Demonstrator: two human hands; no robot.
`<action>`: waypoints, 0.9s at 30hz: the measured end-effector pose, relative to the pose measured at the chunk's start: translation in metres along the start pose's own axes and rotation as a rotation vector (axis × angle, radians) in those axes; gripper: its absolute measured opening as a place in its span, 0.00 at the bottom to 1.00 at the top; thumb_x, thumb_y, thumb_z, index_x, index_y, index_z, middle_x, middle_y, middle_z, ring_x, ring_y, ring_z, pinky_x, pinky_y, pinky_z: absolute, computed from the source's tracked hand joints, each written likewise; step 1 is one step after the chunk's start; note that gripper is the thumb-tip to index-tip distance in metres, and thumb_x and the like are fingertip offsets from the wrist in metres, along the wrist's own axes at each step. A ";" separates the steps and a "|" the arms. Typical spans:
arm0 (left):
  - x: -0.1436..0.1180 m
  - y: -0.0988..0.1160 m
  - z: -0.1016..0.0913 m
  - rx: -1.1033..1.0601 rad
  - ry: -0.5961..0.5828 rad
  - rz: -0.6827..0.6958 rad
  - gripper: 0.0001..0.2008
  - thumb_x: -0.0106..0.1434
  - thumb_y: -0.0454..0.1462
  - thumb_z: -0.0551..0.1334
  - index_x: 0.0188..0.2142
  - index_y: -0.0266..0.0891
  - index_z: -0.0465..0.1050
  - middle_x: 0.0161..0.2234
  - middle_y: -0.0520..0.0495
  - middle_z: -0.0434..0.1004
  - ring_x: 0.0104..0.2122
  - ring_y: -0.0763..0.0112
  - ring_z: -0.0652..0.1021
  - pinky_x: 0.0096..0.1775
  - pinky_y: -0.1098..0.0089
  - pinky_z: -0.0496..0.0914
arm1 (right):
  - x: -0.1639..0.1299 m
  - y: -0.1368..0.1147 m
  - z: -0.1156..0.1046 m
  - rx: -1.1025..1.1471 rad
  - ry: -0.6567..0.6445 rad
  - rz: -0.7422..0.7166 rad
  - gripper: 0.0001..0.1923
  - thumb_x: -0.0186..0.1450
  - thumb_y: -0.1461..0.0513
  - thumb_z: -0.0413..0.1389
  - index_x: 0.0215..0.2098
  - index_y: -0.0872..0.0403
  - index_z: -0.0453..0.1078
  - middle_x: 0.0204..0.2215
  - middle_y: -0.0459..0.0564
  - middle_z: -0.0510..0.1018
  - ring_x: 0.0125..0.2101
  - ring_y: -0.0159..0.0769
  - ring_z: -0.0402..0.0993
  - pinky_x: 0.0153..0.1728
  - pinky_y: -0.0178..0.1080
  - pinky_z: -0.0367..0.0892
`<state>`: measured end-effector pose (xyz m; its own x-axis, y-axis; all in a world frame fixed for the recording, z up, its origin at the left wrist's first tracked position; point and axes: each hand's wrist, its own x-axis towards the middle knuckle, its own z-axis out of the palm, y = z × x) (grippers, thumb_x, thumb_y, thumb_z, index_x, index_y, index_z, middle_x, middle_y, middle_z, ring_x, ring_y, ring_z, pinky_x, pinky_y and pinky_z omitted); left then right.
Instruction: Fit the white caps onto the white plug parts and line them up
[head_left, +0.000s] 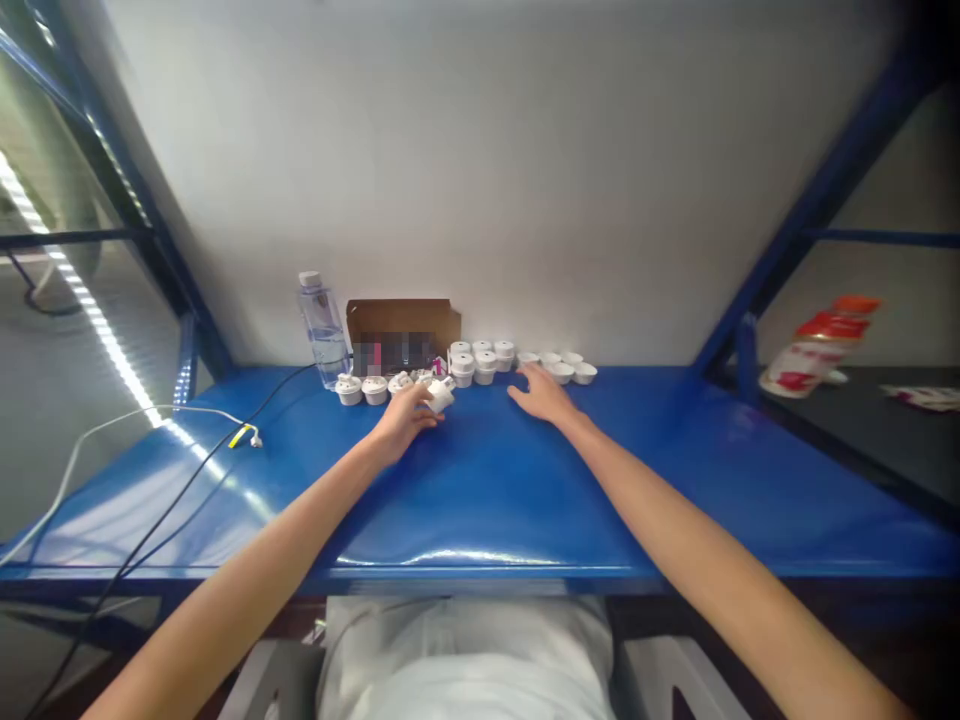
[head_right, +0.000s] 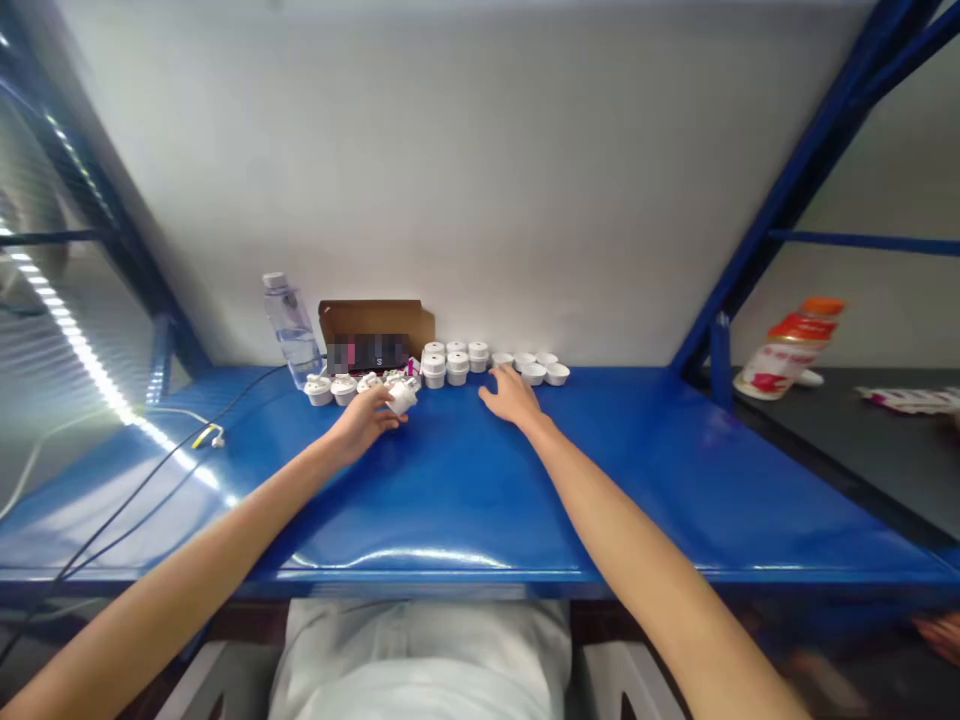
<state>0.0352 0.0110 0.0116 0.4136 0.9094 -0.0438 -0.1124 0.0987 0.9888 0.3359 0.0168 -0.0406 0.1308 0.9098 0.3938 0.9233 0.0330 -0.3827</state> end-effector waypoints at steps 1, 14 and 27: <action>0.000 0.001 0.000 -0.009 -0.035 0.013 0.10 0.53 0.36 0.61 0.36 0.36 0.69 0.35 0.44 0.76 0.31 0.69 0.78 0.33 0.72 0.70 | 0.000 0.000 0.001 0.016 0.001 -0.002 0.24 0.65 0.55 0.54 0.57 0.56 0.68 0.58 0.59 0.71 0.55 0.49 0.70 0.57 0.49 0.65; -0.017 0.019 -0.017 1.284 -0.083 0.437 0.21 0.51 0.45 0.67 0.43 0.42 0.71 0.37 0.45 0.77 0.38 0.57 0.77 0.40 0.64 0.68 | 0.023 -0.020 -0.009 -0.191 0.007 -0.119 0.38 0.62 0.67 0.51 0.70 0.53 0.51 0.71 0.58 0.50 0.68 0.57 0.50 0.63 0.60 0.54; -0.022 0.062 -0.089 1.593 0.255 -0.174 0.34 0.45 0.50 0.71 0.50 0.42 0.71 0.49 0.34 0.78 0.48 0.43 0.78 0.44 0.59 0.71 | 0.004 -0.047 -0.032 -0.281 0.075 -0.018 0.14 0.64 0.54 0.53 0.43 0.54 0.68 0.45 0.60 0.71 0.40 0.49 0.71 0.38 0.44 0.63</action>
<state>-0.0608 0.0330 0.0610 0.1497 0.9884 -0.0254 0.9841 -0.1465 0.1008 0.3048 0.0053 0.0055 0.1305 0.8767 0.4629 0.9881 -0.0768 -0.1332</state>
